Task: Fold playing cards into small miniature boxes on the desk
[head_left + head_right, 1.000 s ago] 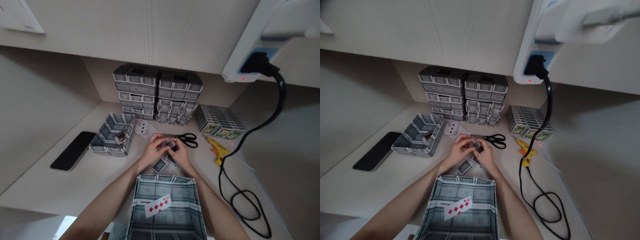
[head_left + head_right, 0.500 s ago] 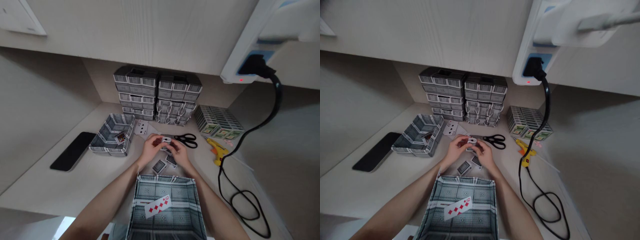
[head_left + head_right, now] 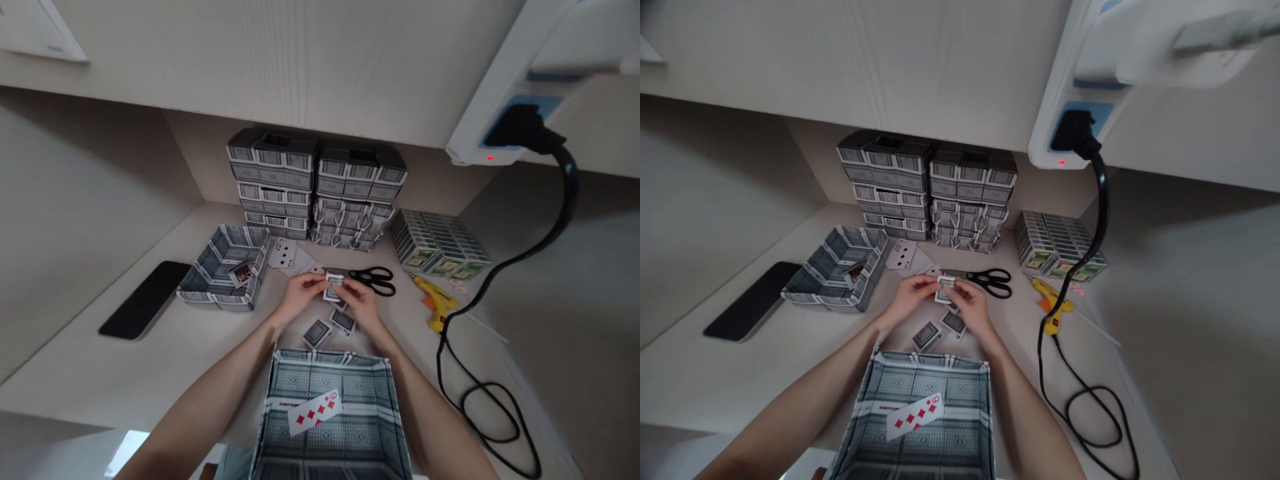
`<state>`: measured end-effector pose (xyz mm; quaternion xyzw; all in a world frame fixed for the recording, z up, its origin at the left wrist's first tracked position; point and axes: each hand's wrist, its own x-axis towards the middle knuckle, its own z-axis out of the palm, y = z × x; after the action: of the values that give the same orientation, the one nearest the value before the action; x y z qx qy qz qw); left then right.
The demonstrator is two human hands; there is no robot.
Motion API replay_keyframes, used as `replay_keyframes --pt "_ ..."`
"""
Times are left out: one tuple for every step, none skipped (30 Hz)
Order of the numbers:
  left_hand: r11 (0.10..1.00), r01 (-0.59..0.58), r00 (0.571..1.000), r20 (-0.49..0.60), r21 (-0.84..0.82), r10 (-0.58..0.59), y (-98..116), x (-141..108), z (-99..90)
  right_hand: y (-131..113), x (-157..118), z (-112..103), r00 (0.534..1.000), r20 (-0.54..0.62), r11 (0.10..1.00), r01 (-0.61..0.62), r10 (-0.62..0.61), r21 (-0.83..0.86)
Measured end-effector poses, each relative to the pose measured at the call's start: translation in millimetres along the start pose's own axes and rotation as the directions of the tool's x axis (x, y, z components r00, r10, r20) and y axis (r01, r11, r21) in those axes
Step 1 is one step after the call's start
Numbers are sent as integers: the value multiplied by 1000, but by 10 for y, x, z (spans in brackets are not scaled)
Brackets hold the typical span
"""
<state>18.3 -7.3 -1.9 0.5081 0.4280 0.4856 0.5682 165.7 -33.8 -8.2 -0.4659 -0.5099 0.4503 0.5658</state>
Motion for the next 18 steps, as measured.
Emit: replay_keyframes --pt "1000 20 1000 10 -10 -20 9 -5 3 -2 1 -4 1000 -8 1000 -16 16 3" --pt "999 37 999 19 -20 -37 18 -11 6 -4 2 -7 999 -12 999 -33 33 4" --pt "998 50 999 24 -32 -49 26 -16 9 -4 4 -11 999 -15 999 -48 48 6" --pt "997 62 998 27 -45 -61 34 -20 11 -5 6 -13 998 -16 998 -60 60 8" --pt "995 74 997 26 -60 -73 39 -23 12 -6 8 -16 998 -15 998 -64 64 9" --pt "993 89 996 24 -74 -88 44 -25 13 -8 9 -17 998 -11 998 -63 63 7" --pt "991 106 994 22 -88 -104 49 -27 13 -10 10 -18 998 -6 998 -60 60 4" --pt "988 122 992 23 -99 -120 53 -29 14 -13 10 -19 998 -5 998 -56 56 0" --pt "985 137 991 25 -108 -135 57 -30 14 -15 10 -19 999 -2 998 -54 54 -7" --pt "982 149 989 28 -115 -146 61 -31 14 -15 10 -19 998 2 998 -55 55 -12" --pt "980 157 987 29 -121 -155 64 -32 14 -15 10 -20 998 3 998 -59 59 -15" --pt "978 164 986 29 -126 -162 68 -33 15 -13 10 -21 998 2 998 -66 66 -17" --pt "977 167 986 26 -129 -165 70 -33 16 -12 11 -23 997 1 997 -73 73 -19" --pt "977 169 986 24 -130 -167 71 -32 16 -10 11 -24 997 0 997 -79 79 -21" --pt "978 167 986 21 -128 -166 70 -30 17 -9 11 -26 996 1 996 -85 85 -22" --pt "979 164 986 20 -124 -163 69 -27 17 -11 11 -27 996 2 996 -89 90 -20" --pt "980 161 987 19 -120 -160 67 -24 17 -15 10 -27 996 5 996 -92 92 -16" --pt "981 159 987 18 -115 -158 64 -20 16 -20 9 -26 996 9 996 -92 92 -12"
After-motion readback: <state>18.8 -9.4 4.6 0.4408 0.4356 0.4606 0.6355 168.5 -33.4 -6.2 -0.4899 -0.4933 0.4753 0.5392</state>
